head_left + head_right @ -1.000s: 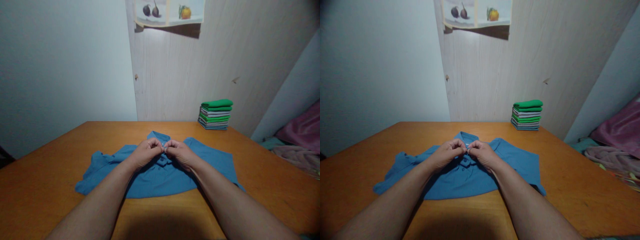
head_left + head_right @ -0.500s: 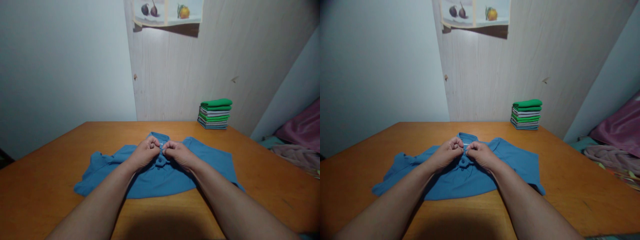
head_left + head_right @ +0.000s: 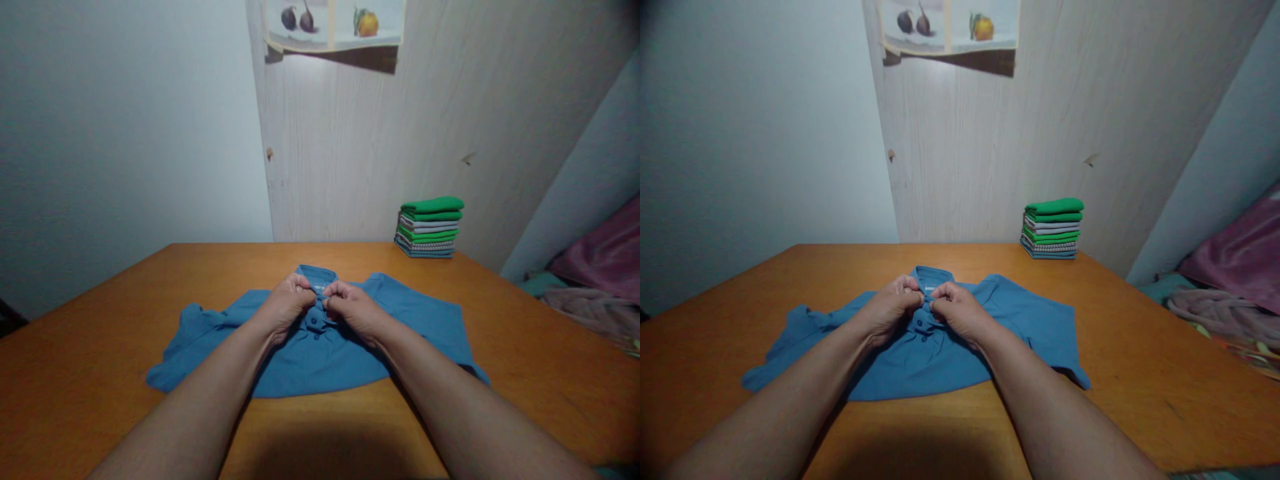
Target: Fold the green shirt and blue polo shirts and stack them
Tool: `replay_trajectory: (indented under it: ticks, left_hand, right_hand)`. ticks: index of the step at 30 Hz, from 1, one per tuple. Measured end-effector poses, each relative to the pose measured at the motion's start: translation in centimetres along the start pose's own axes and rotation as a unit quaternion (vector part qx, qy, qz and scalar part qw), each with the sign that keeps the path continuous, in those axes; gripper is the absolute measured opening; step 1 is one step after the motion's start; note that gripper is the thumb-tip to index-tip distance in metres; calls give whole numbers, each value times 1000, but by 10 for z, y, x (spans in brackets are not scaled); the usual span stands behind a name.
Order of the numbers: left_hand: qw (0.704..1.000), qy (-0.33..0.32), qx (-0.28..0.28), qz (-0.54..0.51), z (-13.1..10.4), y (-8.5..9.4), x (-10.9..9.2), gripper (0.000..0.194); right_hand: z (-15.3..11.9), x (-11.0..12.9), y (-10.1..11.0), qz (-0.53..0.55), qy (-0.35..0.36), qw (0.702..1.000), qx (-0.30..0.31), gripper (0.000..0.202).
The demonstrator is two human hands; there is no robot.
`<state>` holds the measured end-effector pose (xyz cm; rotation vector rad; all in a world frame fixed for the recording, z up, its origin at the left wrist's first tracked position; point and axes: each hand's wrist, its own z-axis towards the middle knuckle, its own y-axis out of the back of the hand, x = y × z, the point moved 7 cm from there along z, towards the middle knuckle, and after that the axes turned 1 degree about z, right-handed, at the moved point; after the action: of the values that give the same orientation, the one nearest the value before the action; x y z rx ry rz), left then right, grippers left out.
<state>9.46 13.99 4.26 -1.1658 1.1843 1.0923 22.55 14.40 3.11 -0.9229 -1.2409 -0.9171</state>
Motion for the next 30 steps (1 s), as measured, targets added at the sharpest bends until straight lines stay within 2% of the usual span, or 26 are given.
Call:
replay_trajectory:
  ticks: [9,15,23,27,30]
  left_hand:
    - [1000,-1,9,-26,0,0,0,33]
    - [999,-30,19,-18,0,0,-3,34]
    - [987,-111,54,98,-2,-3,-15,30]
    - [971,-156,61,171,-5,-6,-19,25]
    - [951,-198,42,232,-6,-7,-22,19]
  right_hand:
    - [3,-2,3,9,20,1000,-7,23]
    - [6,-5,4,11,20,1000,-4,24]
    - [5,-2,4,-5,23,1000,-1,22]
    - [5,-4,6,-17,10,1000,0,20]
    - [6,-3,9,-31,17,999,-10,20]
